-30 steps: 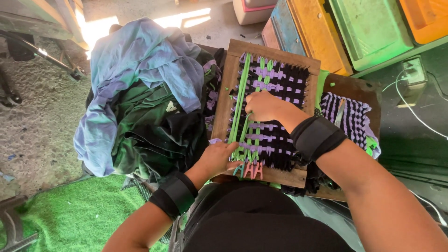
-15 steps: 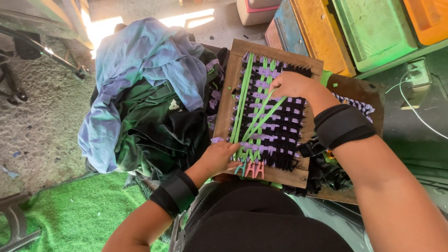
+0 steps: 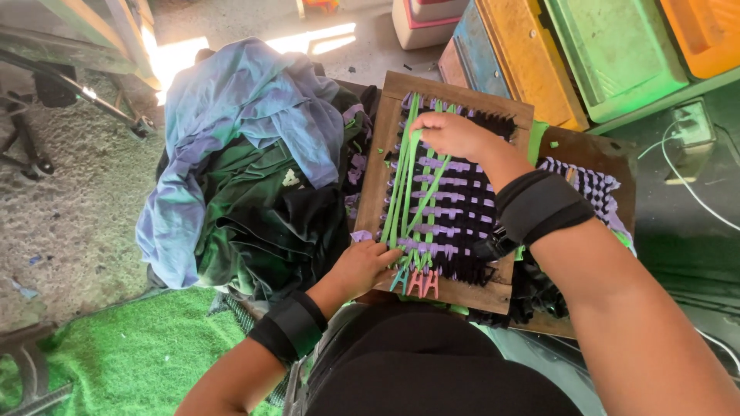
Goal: The person weaves a small mat on a wooden loom frame by hand, pulling strips of fabric through the loom and securing them with clothespins.
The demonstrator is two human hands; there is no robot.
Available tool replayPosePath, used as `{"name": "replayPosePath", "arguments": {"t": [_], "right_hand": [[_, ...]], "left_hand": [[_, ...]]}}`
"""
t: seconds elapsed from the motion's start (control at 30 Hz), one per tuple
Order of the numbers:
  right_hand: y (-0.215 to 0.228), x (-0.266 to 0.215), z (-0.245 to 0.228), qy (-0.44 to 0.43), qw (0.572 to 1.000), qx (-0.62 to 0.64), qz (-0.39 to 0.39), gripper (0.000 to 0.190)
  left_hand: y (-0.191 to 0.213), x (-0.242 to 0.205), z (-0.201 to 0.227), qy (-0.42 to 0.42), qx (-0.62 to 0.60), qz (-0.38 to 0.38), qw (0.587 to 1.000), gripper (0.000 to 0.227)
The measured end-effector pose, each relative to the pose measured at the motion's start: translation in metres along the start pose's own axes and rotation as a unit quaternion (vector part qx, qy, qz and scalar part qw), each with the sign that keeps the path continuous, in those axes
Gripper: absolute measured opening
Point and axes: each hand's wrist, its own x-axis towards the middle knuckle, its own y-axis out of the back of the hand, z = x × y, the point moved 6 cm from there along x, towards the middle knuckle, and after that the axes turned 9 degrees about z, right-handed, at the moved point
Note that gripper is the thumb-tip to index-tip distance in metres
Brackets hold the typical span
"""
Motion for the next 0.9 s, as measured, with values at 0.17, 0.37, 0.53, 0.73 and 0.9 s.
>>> {"name": "replayPosePath", "arguments": {"t": [0.17,0.37,0.53,0.73,0.9], "right_hand": [[-0.033,-0.02,-0.077,0.193,0.902,-0.382,0.063,0.022],[-0.034,-0.028,-0.126,0.338,0.748,-0.549,0.157,0.014],[-0.026,-0.009,-0.095,0.196,0.822,-0.513,0.152,0.021],[-0.042,-0.022,-0.056,-0.141,0.989,0.023,0.027,0.013],[-0.022,-0.031,-0.111,0.197,0.835,-0.505,0.096,0.021]], "left_hand": [[-0.003,-0.001,-0.002,0.018,0.006,-0.01,1.0,0.036],[0.0,-0.002,-0.001,0.007,0.008,0.004,1.0,0.036],[0.0,-0.002,-0.002,0.018,0.006,-0.006,1.0,0.04],[0.001,-0.002,-0.003,0.038,-0.001,-0.009,0.999,0.043],[-0.001,-0.002,-0.002,-0.002,0.009,0.006,1.0,0.033]]}}
